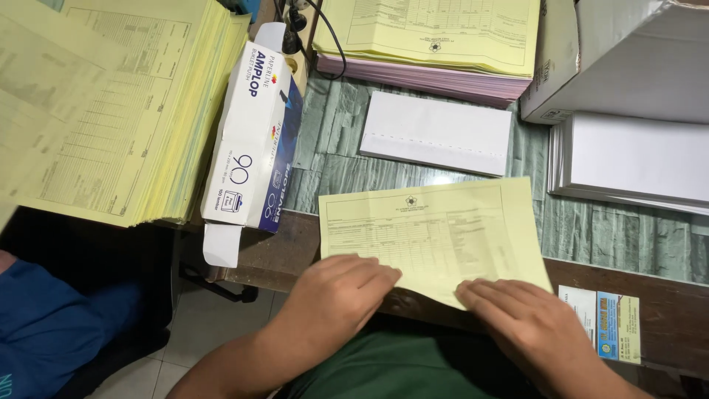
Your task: Folding paper documents and inserting them into envelopes
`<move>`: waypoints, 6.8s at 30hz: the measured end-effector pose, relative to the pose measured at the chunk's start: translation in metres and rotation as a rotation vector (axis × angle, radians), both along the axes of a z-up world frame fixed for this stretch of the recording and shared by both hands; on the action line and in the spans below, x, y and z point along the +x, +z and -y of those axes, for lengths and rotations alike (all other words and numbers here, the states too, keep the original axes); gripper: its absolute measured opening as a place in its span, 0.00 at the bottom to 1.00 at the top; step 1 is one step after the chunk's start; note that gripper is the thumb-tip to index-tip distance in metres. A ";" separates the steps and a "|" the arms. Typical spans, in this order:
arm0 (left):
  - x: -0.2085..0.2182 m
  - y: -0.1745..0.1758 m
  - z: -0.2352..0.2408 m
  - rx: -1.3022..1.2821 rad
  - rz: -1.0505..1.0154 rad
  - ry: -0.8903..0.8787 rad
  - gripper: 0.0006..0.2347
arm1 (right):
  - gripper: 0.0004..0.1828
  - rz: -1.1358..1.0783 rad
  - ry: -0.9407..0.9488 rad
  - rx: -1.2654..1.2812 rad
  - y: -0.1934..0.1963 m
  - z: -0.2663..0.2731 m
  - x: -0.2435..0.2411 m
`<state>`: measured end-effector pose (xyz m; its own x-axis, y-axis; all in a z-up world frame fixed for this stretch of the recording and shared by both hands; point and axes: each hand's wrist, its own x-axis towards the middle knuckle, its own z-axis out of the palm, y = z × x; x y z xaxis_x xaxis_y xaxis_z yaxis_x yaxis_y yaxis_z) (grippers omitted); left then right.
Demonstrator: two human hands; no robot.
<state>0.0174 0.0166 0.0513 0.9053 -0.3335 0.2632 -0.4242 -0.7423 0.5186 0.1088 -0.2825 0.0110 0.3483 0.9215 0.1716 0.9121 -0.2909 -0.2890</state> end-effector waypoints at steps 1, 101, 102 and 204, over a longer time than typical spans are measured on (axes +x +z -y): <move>0.002 0.010 -0.003 0.087 0.134 0.057 0.07 | 0.19 -0.015 -0.072 0.019 0.013 0.003 0.006; 0.130 -0.082 0.001 -0.144 0.093 -0.220 0.04 | 0.43 -0.283 -0.733 -0.287 0.037 -0.201 0.323; 0.129 -0.082 0.001 -0.143 0.092 -0.222 0.04 | 0.43 -0.284 -0.734 -0.287 0.033 -0.201 0.324; 0.154 -0.071 0.009 -0.626 -0.145 0.470 0.39 | 0.35 -1.656 -0.565 0.954 -0.069 -0.048 0.145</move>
